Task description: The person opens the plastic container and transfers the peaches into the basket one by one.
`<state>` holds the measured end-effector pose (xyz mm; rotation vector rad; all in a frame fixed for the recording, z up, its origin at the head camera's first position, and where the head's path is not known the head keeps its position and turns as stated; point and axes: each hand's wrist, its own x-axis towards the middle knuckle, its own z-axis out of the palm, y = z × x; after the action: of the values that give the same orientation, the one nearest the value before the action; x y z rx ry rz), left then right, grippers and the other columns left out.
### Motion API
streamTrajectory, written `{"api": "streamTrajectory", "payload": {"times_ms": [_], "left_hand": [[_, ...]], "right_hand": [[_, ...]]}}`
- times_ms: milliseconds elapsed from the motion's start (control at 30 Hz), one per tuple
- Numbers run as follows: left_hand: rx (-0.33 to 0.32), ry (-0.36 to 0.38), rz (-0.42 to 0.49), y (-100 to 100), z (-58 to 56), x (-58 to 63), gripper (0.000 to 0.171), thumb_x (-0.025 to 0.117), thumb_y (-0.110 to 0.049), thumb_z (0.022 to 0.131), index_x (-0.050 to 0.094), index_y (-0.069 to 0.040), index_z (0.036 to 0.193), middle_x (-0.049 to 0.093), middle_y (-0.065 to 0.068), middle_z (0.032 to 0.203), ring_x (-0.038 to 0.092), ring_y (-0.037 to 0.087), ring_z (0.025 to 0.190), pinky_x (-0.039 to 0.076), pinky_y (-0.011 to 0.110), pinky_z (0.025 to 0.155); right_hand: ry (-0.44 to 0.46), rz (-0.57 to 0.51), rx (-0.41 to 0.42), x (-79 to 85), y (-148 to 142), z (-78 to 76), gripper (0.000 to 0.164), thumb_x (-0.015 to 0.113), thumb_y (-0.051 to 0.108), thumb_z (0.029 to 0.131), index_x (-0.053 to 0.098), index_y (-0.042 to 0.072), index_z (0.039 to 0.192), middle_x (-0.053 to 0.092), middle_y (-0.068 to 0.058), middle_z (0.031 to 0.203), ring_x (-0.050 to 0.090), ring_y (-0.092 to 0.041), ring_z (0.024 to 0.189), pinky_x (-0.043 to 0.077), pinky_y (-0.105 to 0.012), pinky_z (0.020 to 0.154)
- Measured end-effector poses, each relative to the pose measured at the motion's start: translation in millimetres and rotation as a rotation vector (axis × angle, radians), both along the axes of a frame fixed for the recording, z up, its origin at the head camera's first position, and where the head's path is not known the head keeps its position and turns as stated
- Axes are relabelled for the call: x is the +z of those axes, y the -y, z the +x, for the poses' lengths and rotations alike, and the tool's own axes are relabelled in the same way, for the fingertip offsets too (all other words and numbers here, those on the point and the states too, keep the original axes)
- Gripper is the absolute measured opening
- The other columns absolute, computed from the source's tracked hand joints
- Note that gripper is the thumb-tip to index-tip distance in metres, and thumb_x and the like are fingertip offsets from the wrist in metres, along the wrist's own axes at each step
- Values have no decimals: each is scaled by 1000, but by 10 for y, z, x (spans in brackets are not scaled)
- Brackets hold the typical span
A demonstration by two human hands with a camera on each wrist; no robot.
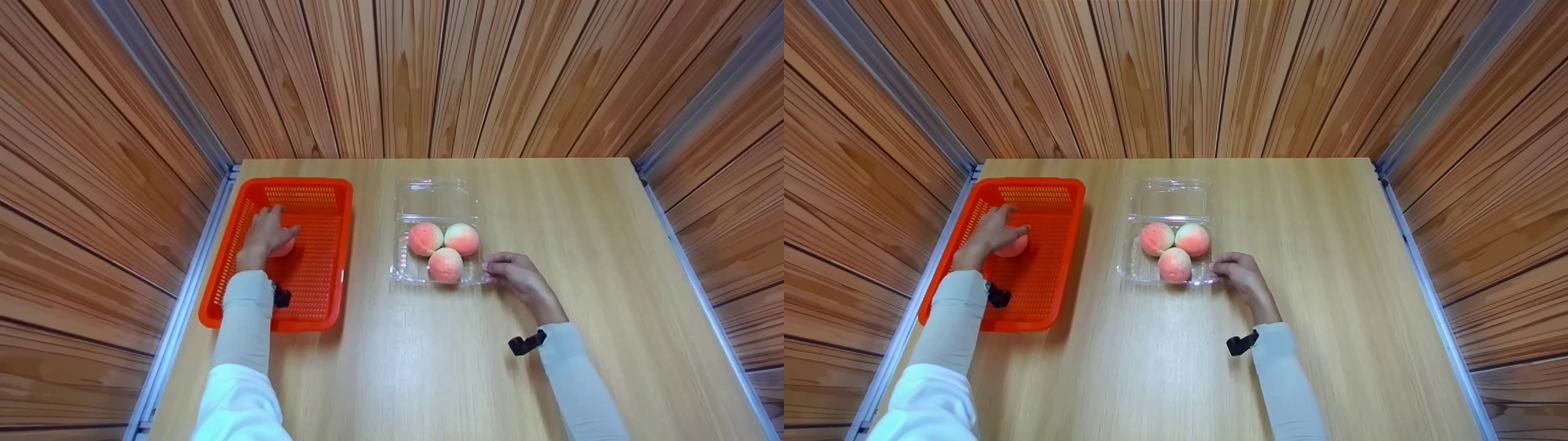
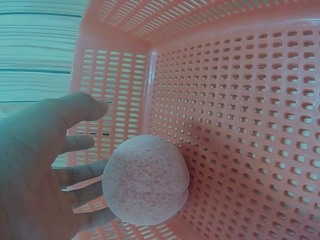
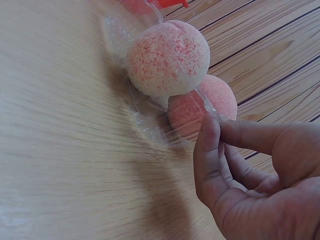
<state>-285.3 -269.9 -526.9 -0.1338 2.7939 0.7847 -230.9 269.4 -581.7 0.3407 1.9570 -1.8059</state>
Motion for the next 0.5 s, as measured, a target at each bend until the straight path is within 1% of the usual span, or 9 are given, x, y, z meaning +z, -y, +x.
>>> {"api": "streamTrajectory", "payload": {"times_ms": [133, 333, 500], "left_hand": [[-6, -12, 1, -12, -5, 11, 67, 62, -34, 105, 39, 0, 159, 34, 31, 163, 35, 49, 147, 37, 65, 121], [-14, -18, 15, -19, -18, 37, 64, 62, -32, 105, 41, -1, 157, 35, 31, 162, 34, 50, 147, 37, 65, 120], [-24, -32, 20, -32, -19, 56, 64, 62, -32, 105, 42, 0, 157, 35, 31, 162, 35, 49, 147, 37, 65, 120]], "right_hand": [[1, -11, -2, 9, -5, 8, 34, 65, 2, 103, 57, -13, 133, 72, -1, 95, 72, -11, 87, 63, -26, 84], [-12, -40, -10, 16, 4, 14, 27, 66, -1, 101, 60, -12, 125, 74, -1, 91, 71, -10, 84, 61, -21, 76], [-3, -35, -18, 9, 10, 5, 28, 66, 0, 101, 61, -11, 126, 73, 0, 91, 71, -10, 84, 61, -21, 76]]}}
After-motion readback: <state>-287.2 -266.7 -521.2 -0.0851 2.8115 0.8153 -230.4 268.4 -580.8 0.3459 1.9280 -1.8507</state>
